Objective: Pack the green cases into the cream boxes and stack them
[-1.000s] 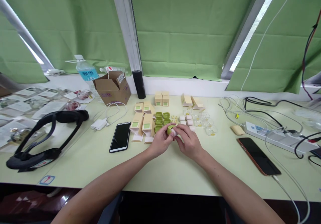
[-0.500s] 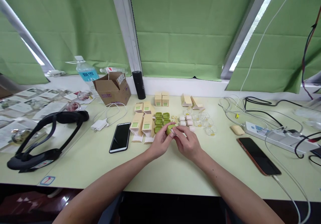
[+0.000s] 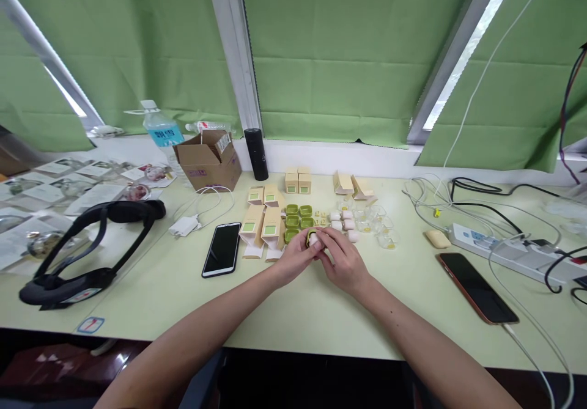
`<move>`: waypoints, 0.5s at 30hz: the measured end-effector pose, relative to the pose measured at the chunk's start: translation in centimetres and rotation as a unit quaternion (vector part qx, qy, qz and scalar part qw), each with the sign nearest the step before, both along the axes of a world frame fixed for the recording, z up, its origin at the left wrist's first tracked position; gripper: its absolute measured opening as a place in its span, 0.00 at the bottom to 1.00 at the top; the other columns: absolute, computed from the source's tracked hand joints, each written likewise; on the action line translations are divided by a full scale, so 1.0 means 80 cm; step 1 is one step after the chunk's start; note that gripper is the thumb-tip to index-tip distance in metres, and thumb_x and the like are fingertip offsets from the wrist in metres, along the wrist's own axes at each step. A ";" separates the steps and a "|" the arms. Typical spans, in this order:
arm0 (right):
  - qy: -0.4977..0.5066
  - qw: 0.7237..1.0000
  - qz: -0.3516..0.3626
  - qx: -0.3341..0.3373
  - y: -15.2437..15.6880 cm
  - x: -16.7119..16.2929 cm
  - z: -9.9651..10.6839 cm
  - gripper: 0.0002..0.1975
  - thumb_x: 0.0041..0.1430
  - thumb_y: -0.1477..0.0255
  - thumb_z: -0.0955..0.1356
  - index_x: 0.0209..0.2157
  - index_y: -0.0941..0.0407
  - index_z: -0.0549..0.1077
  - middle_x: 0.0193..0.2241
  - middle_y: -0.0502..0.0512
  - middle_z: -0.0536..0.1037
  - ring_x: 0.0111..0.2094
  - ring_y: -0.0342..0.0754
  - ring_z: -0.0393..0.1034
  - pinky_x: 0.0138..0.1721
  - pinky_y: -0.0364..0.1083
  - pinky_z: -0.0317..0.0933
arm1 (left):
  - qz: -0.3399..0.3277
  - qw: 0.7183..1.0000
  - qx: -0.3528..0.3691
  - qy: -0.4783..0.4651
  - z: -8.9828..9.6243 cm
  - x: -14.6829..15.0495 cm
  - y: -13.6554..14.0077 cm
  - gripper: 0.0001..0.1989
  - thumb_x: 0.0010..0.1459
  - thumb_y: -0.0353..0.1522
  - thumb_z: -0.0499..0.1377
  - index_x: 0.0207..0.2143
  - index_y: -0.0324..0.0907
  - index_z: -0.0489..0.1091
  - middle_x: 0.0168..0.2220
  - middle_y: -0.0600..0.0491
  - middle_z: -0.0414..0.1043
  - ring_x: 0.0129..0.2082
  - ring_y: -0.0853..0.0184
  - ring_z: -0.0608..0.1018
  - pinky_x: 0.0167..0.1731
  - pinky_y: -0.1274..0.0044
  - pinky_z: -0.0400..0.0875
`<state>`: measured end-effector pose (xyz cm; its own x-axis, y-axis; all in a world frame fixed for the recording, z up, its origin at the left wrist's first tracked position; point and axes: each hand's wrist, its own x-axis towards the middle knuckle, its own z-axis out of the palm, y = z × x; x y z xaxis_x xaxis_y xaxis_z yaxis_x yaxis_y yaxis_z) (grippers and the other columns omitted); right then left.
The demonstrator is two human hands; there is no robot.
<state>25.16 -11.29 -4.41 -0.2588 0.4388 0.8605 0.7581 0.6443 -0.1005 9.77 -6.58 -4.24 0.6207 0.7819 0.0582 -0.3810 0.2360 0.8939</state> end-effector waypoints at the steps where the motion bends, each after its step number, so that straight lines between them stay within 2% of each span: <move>1: 0.001 1.000 0.002 -0.001 0.000 0.000 0.000 0.29 0.68 0.79 0.64 0.69 0.55 0.59 0.51 0.67 0.78 0.54 0.57 0.75 0.52 0.56 0.77 | -0.001 1.000 -0.005 -0.005 0.000 0.000 0.000 0.29 0.49 0.46 0.74 0.48 0.40 0.73 0.37 0.52 0.71 0.36 0.69 0.73 0.38 0.77 0.68; 15: 0.013 1.000 0.007 -0.006 0.001 0.001 -0.002 0.27 0.67 0.81 0.65 0.66 0.55 0.64 0.50 0.67 0.77 0.53 0.58 0.75 0.50 0.56 0.77 | -0.021 0.998 -0.018 -0.048 -0.005 0.003 0.002 0.25 0.51 0.42 0.74 0.47 0.41 0.74 0.39 0.51 0.70 0.35 0.71 0.71 0.36 0.78 0.64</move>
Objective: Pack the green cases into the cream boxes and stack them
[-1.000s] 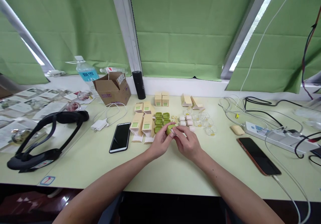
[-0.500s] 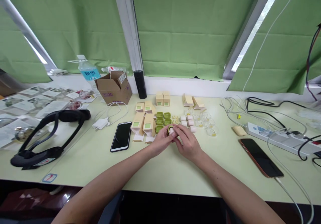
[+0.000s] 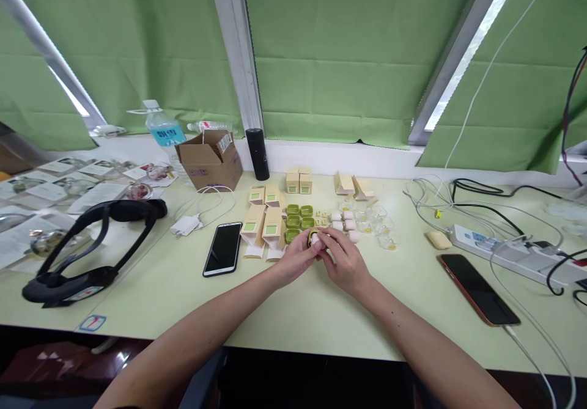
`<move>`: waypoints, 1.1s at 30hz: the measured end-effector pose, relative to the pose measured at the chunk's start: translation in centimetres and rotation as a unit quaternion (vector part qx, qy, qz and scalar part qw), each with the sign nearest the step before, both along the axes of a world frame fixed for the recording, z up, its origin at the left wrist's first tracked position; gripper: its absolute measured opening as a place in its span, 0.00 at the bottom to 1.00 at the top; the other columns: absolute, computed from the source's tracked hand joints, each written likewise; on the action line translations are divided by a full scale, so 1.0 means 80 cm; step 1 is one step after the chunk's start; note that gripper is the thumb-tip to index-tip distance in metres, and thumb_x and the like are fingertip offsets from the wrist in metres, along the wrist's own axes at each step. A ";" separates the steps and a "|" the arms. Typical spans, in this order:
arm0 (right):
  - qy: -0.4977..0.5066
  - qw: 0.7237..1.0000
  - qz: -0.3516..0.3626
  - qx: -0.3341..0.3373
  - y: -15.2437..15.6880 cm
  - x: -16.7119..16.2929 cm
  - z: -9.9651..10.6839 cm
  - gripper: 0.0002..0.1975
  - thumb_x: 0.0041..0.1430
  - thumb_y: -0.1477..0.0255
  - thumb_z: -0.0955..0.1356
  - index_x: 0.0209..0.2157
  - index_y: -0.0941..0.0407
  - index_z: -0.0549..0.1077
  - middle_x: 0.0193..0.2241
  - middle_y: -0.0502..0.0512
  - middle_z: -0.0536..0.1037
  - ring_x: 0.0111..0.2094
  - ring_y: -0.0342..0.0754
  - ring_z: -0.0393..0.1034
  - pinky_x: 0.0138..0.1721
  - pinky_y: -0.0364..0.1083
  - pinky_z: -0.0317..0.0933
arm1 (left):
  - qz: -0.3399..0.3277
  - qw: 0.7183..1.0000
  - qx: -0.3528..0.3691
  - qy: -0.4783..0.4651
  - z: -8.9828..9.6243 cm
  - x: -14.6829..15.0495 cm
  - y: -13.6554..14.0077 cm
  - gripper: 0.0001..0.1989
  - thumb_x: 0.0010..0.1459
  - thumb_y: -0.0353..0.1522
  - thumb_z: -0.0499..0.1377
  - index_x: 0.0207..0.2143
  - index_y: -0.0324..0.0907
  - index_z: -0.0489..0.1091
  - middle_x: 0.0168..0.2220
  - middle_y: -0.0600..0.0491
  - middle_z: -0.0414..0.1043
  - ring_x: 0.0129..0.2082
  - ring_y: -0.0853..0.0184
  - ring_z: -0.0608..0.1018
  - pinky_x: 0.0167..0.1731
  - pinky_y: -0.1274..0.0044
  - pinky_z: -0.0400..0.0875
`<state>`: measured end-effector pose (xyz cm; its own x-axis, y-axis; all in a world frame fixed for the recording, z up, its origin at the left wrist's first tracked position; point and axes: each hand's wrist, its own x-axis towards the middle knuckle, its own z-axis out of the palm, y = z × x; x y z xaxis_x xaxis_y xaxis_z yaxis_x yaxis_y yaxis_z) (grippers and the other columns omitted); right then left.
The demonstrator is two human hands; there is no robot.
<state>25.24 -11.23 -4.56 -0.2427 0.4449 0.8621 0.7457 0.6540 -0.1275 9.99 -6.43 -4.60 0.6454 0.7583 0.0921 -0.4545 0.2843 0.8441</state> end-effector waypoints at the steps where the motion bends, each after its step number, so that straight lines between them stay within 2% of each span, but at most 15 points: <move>1: 0.000 1.000 0.001 0.000 0.000 0.000 0.000 0.27 0.67 0.81 0.65 0.66 0.55 0.64 0.50 0.67 0.77 0.53 0.58 0.75 0.50 0.56 0.77 | -0.002 1.000 0.000 -0.001 0.000 0.000 0.000 0.25 0.52 0.43 0.74 0.47 0.41 0.74 0.39 0.51 0.71 0.35 0.71 0.71 0.36 0.78 0.64; 7: 0.002 1.000 0.002 -0.001 0.000 0.001 -0.003 0.27 0.67 0.81 0.64 0.66 0.54 0.64 0.50 0.67 0.77 0.54 0.58 0.75 0.50 0.57 0.77 | -0.001 1.000 0.006 -0.001 0.004 -0.002 -0.002 0.24 0.52 0.41 0.74 0.49 0.42 0.75 0.39 0.52 0.71 0.35 0.71 0.70 0.37 0.78 0.64; 10: 0.006 1.000 0.001 -0.010 0.001 0.002 -0.004 0.27 0.68 0.79 0.64 0.67 0.52 0.62 0.51 0.66 0.76 0.55 0.58 0.74 0.51 0.58 0.77 | -0.015 1.000 0.015 -0.012 0.006 -0.005 -0.002 0.25 0.52 0.38 0.74 0.51 0.43 0.75 0.42 0.50 0.73 0.40 0.68 0.73 0.40 0.77 0.65; 13: 0.017 0.999 -0.001 -0.030 0.002 0.003 -0.004 0.27 0.69 0.78 0.64 0.67 0.51 0.61 0.53 0.65 0.75 0.55 0.57 0.74 0.52 0.57 0.76 | -0.045 0.998 -0.008 -0.049 0.005 -0.008 0.003 0.25 0.53 0.35 0.73 0.52 0.42 0.75 0.45 0.47 0.73 0.44 0.64 0.74 0.43 0.75 0.67; 19: 0.027 0.995 -0.024 -0.092 0.001 0.008 0.001 0.29 0.68 0.73 0.66 0.68 0.54 0.59 0.56 0.67 0.73 0.57 0.57 0.71 0.51 0.56 0.76 | -0.007 0.995 -0.051 -0.087 0.007 -0.011 0.012 0.19 0.58 0.31 0.68 0.52 0.38 0.76 0.46 0.45 0.75 0.44 0.63 0.75 0.46 0.73 0.69; 23: 0.004 0.982 -0.118 -0.150 -0.002 0.033 0.026 0.22 0.64 0.74 0.67 0.59 0.56 0.70 0.52 0.64 0.76 0.55 0.59 0.71 0.52 0.58 0.72 | 0.040 0.996 -0.034 -0.078 0.011 -0.016 0.017 0.19 0.59 0.32 0.67 0.52 0.38 0.76 0.42 0.47 0.76 0.41 0.64 0.76 0.48 0.72 0.68; 27: -0.004 0.939 -0.248 -0.238 0.011 0.080 0.054 0.10 0.63 0.74 0.67 0.45 0.53 0.78 0.45 0.59 0.81 0.49 0.58 0.71 0.45 0.55 0.70 | 0.087 0.993 -0.020 -0.076 0.006 -0.017 0.024 0.19 0.57 0.32 0.69 0.51 0.39 0.76 0.45 0.48 0.76 0.41 0.66 0.76 0.48 0.73 0.68; 33: -0.056 0.892 -0.315 -0.319 0.075 0.130 0.061 0.11 0.64 0.77 0.66 0.39 0.52 0.81 0.42 0.60 0.82 0.46 0.59 0.71 0.41 0.53 0.66 | 0.107 0.992 -0.004 -0.072 0.002 -0.014 0.025 0.20 0.56 0.33 0.70 0.52 0.41 0.76 0.47 0.48 0.75 0.43 0.65 0.76 0.48 0.72 0.69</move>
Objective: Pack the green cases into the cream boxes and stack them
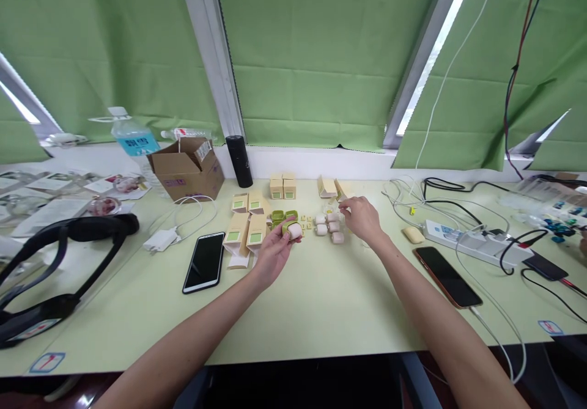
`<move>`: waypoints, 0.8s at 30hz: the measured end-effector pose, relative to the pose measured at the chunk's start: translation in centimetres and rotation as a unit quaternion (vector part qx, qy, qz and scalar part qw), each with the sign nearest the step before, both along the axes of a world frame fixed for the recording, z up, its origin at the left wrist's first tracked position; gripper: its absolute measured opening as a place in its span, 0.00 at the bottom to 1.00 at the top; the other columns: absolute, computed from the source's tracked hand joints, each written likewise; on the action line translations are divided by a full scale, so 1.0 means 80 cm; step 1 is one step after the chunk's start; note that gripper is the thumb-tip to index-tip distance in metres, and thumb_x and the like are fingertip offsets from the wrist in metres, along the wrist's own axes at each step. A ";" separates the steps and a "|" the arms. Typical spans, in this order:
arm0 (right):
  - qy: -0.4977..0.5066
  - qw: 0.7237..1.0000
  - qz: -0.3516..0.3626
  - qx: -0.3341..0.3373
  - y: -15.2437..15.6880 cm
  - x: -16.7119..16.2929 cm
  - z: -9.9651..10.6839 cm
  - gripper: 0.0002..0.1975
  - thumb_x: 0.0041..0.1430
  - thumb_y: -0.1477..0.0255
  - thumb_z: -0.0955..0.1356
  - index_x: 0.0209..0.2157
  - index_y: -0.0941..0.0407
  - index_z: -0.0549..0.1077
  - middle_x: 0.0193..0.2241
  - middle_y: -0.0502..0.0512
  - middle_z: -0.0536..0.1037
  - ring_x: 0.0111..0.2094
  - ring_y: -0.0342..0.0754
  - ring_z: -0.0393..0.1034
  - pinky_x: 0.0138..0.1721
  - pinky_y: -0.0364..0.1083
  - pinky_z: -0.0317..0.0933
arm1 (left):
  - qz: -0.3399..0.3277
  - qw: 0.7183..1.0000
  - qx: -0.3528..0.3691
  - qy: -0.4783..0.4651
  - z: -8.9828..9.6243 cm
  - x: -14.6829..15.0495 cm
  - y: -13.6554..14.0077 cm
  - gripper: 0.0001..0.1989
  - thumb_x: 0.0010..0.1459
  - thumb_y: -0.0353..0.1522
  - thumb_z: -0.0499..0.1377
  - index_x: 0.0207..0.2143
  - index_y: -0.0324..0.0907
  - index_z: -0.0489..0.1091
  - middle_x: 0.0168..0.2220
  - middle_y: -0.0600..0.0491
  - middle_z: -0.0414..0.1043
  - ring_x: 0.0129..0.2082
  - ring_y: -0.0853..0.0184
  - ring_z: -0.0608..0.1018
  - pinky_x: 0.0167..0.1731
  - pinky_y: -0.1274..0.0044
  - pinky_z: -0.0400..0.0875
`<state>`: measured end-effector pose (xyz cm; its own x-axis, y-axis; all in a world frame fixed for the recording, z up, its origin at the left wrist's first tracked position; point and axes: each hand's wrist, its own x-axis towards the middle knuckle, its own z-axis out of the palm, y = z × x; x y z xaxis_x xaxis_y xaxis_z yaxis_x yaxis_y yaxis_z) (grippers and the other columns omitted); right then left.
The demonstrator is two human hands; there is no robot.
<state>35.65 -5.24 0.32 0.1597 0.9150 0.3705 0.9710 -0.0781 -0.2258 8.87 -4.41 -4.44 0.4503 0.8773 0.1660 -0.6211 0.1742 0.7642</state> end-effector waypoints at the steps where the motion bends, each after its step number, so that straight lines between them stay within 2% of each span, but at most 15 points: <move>1: -0.003 1.000 -0.003 -0.011 0.012 0.002 -0.001 0.10 0.63 0.77 0.67 0.38 0.53 0.82 0.42 0.61 0.82 0.46 0.59 0.71 0.41 0.53 0.66 | 0.001 1.000 0.003 0.003 0.000 0.000 -0.001 0.20 0.57 0.32 0.70 0.52 0.41 0.76 0.47 0.48 0.75 0.44 0.65 0.76 0.49 0.72 0.69; 7: -0.011 0.998 -0.016 -0.061 0.067 -0.008 -0.009 0.06 0.60 0.72 0.71 0.34 0.52 0.82 0.43 0.61 0.82 0.50 0.58 0.67 0.48 0.54 0.62 | 0.008 1.000 0.021 0.018 0.000 -0.002 -0.002 0.21 0.58 0.33 0.69 0.54 0.43 0.75 0.50 0.47 0.74 0.47 0.63 0.75 0.50 0.71 0.69; 12: 0.000 0.998 -0.020 -0.060 0.083 -0.014 -0.013 0.07 0.56 0.79 0.70 0.29 0.56 0.82 0.42 0.66 0.80 0.51 0.60 0.65 0.52 0.56 0.58 | 0.018 0.999 0.032 0.022 0.000 -0.002 -0.001 0.24 0.58 0.34 0.69 0.57 0.44 0.74 0.50 0.47 0.75 0.48 0.63 0.75 0.52 0.71 0.68; 16: 0.028 1.000 -0.005 -0.011 0.079 -0.012 -0.011 0.09 0.56 0.82 0.67 0.29 0.58 0.79 0.45 0.67 0.77 0.52 0.61 0.65 0.54 0.57 0.58 | 0.023 0.999 0.034 0.026 -0.001 -0.001 0.000 0.26 0.56 0.36 0.71 0.57 0.44 0.74 0.49 0.49 0.75 0.48 0.64 0.75 0.54 0.71 0.68; 21: 0.102 0.990 0.022 0.091 0.061 -0.015 -0.008 0.11 0.65 0.78 0.62 0.41 0.58 0.75 0.52 0.68 0.73 0.56 0.58 0.65 0.55 0.58 0.63 | 0.033 0.998 0.040 0.027 -0.002 0.001 0.001 0.26 0.55 0.37 0.71 0.56 0.45 0.74 0.48 0.49 0.75 0.50 0.63 0.76 0.55 0.71 0.68; 24: 0.211 0.964 0.075 0.145 0.042 -0.028 -0.016 0.12 0.71 0.72 0.57 0.45 0.55 0.70 0.50 0.63 0.75 0.53 0.52 0.70 0.52 0.54 0.68 | 0.048 0.998 0.043 0.018 -0.001 0.001 0.002 0.25 0.56 0.36 0.71 0.56 0.44 0.74 0.50 0.48 0.75 0.49 0.64 0.76 0.55 0.71 0.68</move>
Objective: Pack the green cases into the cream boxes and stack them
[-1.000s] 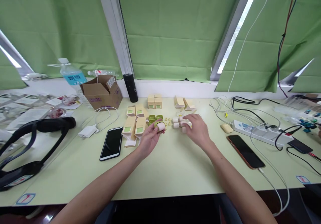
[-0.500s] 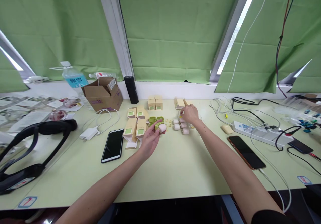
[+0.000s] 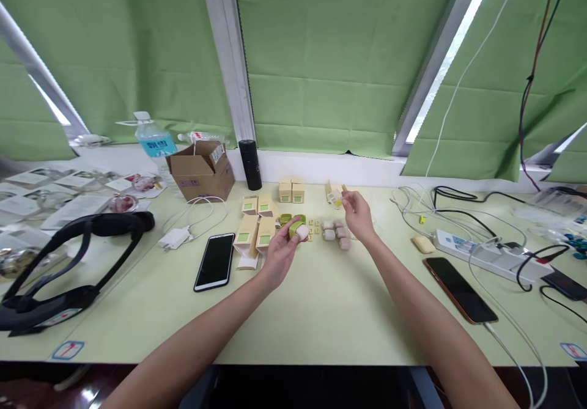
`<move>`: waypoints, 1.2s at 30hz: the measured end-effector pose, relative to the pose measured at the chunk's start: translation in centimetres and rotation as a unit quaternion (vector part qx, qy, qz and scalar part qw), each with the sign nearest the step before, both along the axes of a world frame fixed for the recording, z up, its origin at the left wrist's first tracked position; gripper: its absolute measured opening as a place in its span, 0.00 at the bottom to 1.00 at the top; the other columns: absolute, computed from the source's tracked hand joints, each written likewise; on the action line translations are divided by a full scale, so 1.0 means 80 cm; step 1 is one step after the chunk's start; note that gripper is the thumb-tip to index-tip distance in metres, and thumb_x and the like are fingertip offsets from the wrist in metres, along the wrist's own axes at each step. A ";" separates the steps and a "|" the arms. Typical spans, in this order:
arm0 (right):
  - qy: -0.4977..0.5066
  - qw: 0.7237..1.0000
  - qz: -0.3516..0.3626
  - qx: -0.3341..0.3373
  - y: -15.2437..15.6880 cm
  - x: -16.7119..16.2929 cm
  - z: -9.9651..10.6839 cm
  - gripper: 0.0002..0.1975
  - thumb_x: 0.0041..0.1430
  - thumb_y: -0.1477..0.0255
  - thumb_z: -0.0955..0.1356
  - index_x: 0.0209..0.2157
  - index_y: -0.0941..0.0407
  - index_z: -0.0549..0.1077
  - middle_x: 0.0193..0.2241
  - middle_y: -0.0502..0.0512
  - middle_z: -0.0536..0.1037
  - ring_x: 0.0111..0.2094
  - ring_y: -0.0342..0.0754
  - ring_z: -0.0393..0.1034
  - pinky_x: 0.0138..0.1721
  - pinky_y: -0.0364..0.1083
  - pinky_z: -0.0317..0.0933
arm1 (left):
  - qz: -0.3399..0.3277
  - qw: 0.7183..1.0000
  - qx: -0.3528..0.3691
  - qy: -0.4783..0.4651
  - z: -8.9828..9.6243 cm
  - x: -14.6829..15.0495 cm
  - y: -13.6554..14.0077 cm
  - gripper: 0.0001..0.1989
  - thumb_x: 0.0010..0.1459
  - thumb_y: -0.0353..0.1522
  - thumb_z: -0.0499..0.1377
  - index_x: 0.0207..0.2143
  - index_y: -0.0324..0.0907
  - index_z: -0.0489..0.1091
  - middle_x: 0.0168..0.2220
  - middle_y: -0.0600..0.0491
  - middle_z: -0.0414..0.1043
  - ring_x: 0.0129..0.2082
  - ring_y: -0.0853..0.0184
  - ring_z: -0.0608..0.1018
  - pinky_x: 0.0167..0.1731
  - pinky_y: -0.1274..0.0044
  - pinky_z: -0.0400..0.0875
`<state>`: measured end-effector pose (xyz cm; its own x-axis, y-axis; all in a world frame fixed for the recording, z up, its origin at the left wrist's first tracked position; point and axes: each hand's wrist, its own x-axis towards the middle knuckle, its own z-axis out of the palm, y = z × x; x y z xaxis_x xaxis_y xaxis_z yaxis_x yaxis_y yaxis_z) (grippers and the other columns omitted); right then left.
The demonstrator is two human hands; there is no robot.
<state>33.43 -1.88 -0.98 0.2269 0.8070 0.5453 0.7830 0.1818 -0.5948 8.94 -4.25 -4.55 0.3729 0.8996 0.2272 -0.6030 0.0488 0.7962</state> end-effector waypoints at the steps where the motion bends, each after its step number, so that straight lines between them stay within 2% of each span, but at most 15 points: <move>1: 0.110 0.992 0.053 0.036 -0.008 -0.005 -0.004 0.10 0.71 0.68 0.58 0.44 0.54 0.69 0.47 0.61 0.76 0.50 0.52 0.72 0.51 0.55 0.70 | 0.003 1.000 0.002 -0.002 0.000 0.000 0.001 0.25 0.56 0.36 0.71 0.56 0.44 0.74 0.51 0.48 0.75 0.49 0.64 0.76 0.55 0.71 0.68; 2: 0.219 0.968 0.108 0.056 -0.017 -0.011 -0.009 0.09 0.70 0.63 0.61 0.42 0.53 0.68 0.44 0.58 0.77 0.48 0.51 0.73 0.50 0.56 0.71 | 0.006 1.000 0.006 -0.004 0.000 -0.001 0.001 0.25 0.56 0.36 0.71 0.56 0.44 0.74 0.51 0.48 0.75 0.49 0.63 0.76 0.55 0.71 0.68; 4: 0.363 0.910 0.196 0.044 -0.034 -0.021 -0.017 0.11 0.66 0.58 0.67 0.38 0.51 0.68 0.40 0.54 0.77 0.44 0.51 0.76 0.46 0.56 0.74 | 0.011 1.000 0.011 -0.005 0.000 -0.002 0.003 0.26 0.55 0.36 0.71 0.56 0.44 0.74 0.52 0.47 0.75 0.50 0.62 0.76 0.55 0.70 0.68; 6: 0.432 0.866 0.251 0.028 -0.049 -0.031 -0.023 0.13 0.62 0.57 0.70 0.38 0.51 0.68 0.39 0.53 0.77 0.42 0.53 0.78 0.43 0.58 0.75 | 0.017 1.000 0.013 -0.001 0.000 -0.003 0.004 0.27 0.55 0.36 0.72 0.57 0.44 0.74 0.53 0.47 0.74 0.51 0.62 0.76 0.56 0.71 0.68; 7: 0.444 0.854 0.271 0.018 -0.055 -0.035 -0.025 0.13 0.62 0.57 0.70 0.38 0.50 0.68 0.39 0.53 0.77 0.42 0.54 0.78 0.42 0.58 0.75 | 0.020 1.000 0.014 0.004 0.000 -0.003 0.004 0.28 0.54 0.36 0.72 0.57 0.44 0.73 0.53 0.47 0.74 0.52 0.62 0.76 0.55 0.72 0.68; 12: 0.436 0.847 0.305 -0.007 -0.069 -0.054 -0.032 0.09 0.64 0.60 0.69 0.38 0.51 0.70 0.41 0.56 0.79 0.40 0.52 0.77 0.40 0.55 0.75 | 0.044 0.998 0.031 0.028 0.001 -0.004 0.002 0.29 0.54 0.37 0.72 0.58 0.46 0.73 0.60 0.47 0.71 0.59 0.60 0.72 0.57 0.73 0.66; 16: 0.453 0.839 0.300 -0.022 -0.073 -0.065 -0.036 0.15 0.62 0.59 0.71 0.46 0.51 0.71 0.44 0.58 0.79 0.39 0.51 0.77 0.39 0.53 0.76 | 0.064 0.996 0.051 0.039 0.000 -0.003 0.002 0.28 0.55 0.37 0.71 0.58 0.47 0.72 0.65 0.46 0.66 0.66 0.57 0.66 0.61 0.71 0.65; 21: 0.461 0.830 0.313 -0.036 -0.078 -0.072 -0.038 0.24 0.60 0.57 0.73 0.53 0.50 0.68 0.46 0.59 0.79 0.37 0.50 0.78 0.31 0.49 0.75 | 0.081 0.993 0.077 0.049 -0.004 -0.003 0.002 0.29 0.56 0.39 0.71 0.59 0.49 0.70 0.63 0.46 0.67 0.62 0.59 0.70 0.60 0.71 0.66; 26: 0.397 0.837 0.367 -0.087 -0.081 -0.072 -0.044 0.30 0.61 0.56 0.73 0.60 0.48 0.62 0.50 0.61 0.79 0.39 0.51 0.80 0.35 0.50 0.76 | 0.088 0.991 0.086 0.045 -0.002 -0.006 -0.002 0.27 0.56 0.40 0.70 0.57 0.47 0.70 0.59 0.46 0.69 0.60 0.58 0.71 0.59 0.70 0.66; 30: 0.397 0.826 0.384 -0.110 -0.081 -0.075 -0.049 0.36 0.58 0.57 0.75 0.62 0.47 0.58 0.52 0.61 0.77 0.39 0.52 0.81 0.34 0.48 0.76 | 0.063 0.992 0.094 0.052 0.000 -0.007 -0.004 0.26 0.56 0.39 0.70 0.55 0.45 0.70 0.55 0.45 0.70 0.56 0.57 0.73 0.56 0.69 0.67; 36: 0.440 0.809 0.371 -0.119 -0.080 -0.079 -0.051 0.36 0.55 0.58 0.77 0.60 0.43 0.59 0.50 0.55 0.75 0.36 0.48 0.81 0.32 0.48 0.76 | 0.018 0.988 0.135 0.067 -0.001 -0.007 -0.008 0.25 0.56 0.38 0.70 0.54 0.44 0.71 0.52 0.45 0.71 0.50 0.58 0.74 0.48 0.71 0.70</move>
<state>27.09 -8.25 -5.03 -0.1521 0.9574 0.2453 -0.2352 0.2060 -0.9499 8.40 -4.86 -4.64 0.3843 0.8264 0.4117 -0.4895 -0.1957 0.8498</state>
